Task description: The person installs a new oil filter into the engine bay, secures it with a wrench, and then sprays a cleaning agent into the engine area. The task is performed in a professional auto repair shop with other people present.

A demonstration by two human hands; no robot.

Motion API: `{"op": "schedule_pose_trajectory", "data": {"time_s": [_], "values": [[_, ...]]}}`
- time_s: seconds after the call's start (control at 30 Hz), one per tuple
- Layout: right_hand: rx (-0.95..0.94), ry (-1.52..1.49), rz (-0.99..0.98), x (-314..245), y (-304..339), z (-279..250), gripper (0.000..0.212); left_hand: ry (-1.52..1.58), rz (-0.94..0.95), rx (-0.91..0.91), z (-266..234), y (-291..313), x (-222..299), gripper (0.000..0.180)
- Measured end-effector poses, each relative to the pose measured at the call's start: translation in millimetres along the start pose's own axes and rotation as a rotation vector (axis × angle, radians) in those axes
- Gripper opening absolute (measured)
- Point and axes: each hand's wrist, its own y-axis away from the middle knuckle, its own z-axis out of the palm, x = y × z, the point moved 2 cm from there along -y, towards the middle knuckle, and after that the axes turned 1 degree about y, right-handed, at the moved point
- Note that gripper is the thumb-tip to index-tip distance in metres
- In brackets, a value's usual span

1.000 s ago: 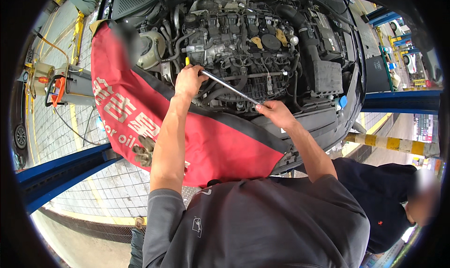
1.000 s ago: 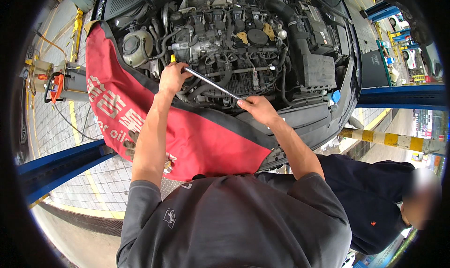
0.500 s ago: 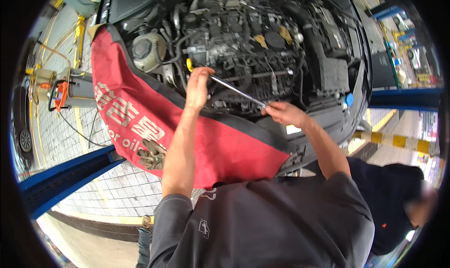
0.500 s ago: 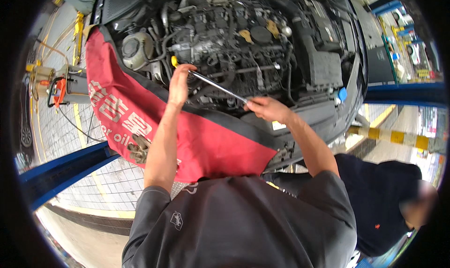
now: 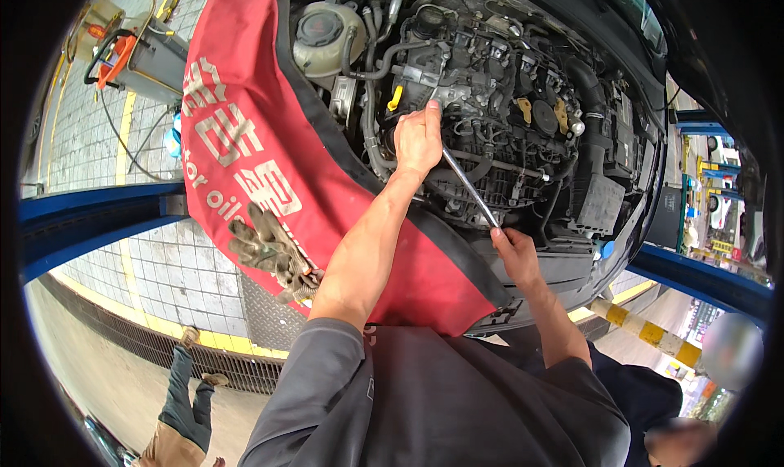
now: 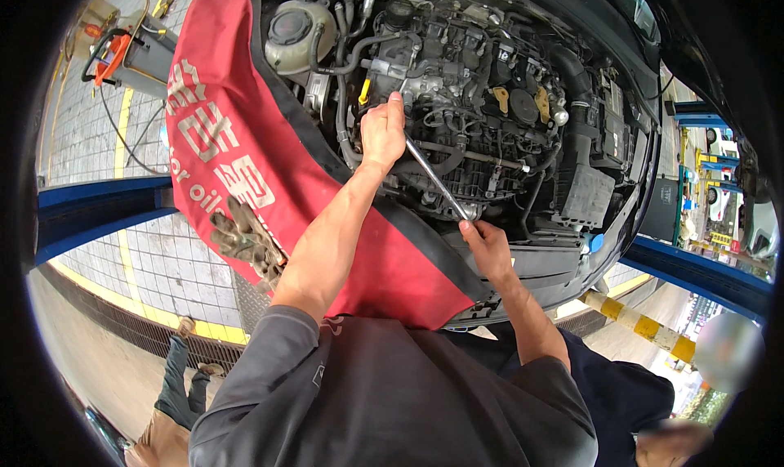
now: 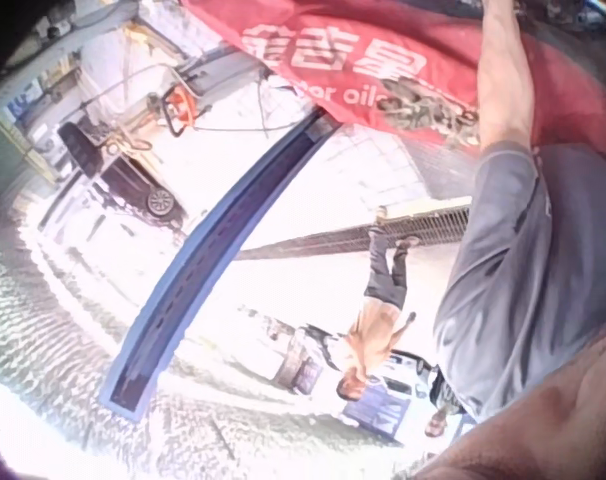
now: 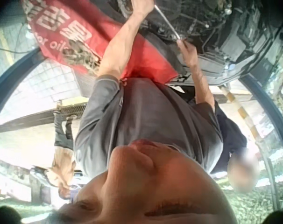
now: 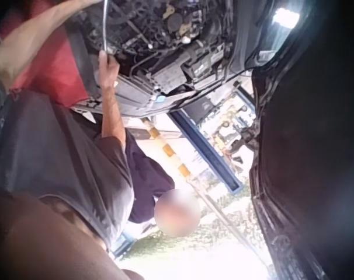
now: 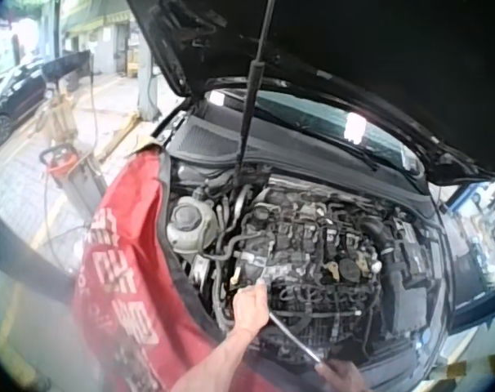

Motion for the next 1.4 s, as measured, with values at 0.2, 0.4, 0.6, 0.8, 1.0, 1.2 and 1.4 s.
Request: {"op": "schedule_pose_trajectory", "data": {"time_s": [0.2, 0.4, 0.6, 0.8, 1.0, 1.2, 1.4], "values": [[-0.018, -0.023, 0.038, -7, 8, 2, 0.051, 0.008, -0.006, -0.022, -1, -1, 0, 0.062], [0.019, -0.045, 0.034, -9, 12, 10, 0.051, 0.059, 0.077, 0.092, -1, -1, 3, 0.066], [0.023, -0.058, 0.065, -6, 14, 14, 0.049, 0.036, 0.025, 0.050, 1, 0, -1, 0.058], [-0.088, -0.092, 0.160, -5, 12, 3, 0.052, 0.104, 0.170, 0.122, 1, 1, 1, 0.060], [-0.504, -0.292, 0.411, -12, -7, -19, 0.066, 0.136, 0.101, -0.020, -8, 3, 5, 0.059], [-0.081, 0.223, 0.270, -18, 7, 2, 0.065, 0.207, 0.165, -0.060, -8, -5, 0, 0.066], [0.016, 0.080, 0.152, -13, 16, 15, 0.061, 0.174, 0.292, 0.023, -3, -6, -2, 0.053]]}}
